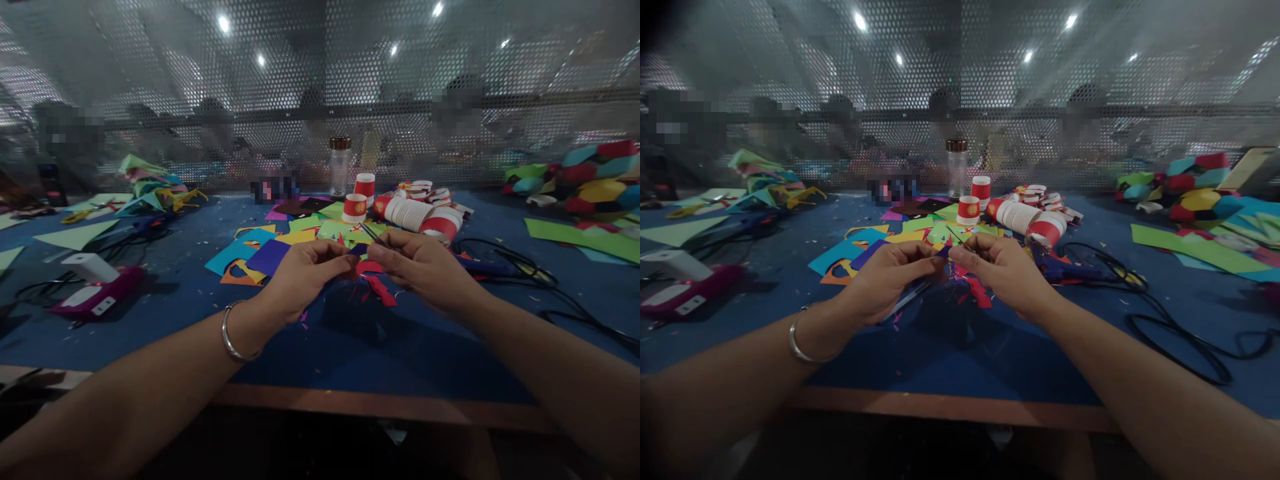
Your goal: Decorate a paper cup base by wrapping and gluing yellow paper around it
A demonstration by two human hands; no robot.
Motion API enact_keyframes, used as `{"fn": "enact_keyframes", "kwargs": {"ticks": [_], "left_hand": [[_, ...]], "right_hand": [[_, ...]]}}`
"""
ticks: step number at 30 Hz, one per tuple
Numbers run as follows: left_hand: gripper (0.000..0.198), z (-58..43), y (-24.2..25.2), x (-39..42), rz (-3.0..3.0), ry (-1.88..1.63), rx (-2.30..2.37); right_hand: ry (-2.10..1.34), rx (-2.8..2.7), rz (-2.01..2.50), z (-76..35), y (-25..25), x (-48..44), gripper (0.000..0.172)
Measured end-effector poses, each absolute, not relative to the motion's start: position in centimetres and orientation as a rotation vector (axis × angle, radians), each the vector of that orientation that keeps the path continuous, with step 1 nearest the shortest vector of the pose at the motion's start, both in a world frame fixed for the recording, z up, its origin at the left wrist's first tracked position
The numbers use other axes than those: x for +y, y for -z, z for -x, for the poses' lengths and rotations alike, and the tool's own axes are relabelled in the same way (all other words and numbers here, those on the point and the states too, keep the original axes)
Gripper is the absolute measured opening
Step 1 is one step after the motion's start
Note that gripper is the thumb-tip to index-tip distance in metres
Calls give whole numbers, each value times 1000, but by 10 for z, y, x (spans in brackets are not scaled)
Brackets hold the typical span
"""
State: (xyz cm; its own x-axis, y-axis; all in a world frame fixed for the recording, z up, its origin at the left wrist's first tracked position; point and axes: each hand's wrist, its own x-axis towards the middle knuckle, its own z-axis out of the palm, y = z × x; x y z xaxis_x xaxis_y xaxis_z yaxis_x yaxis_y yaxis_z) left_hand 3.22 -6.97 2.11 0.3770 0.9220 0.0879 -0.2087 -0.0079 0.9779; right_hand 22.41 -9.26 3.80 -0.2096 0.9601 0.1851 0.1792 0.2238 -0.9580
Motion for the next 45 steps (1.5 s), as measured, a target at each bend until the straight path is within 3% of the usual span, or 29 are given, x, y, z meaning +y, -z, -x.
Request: {"fn": "enact_keyframes", "kwargs": {"ticks": [5,45], "left_hand": [[17,-32,-24,-70,-1244,-1094,721],[9,-29,-19,-72,-1436,-1045,779]], "right_hand": [[-1185,-1521,1087,-224,-36,-93,63],[-1213,-1658,1083,-226,-41,-94,60]]}}
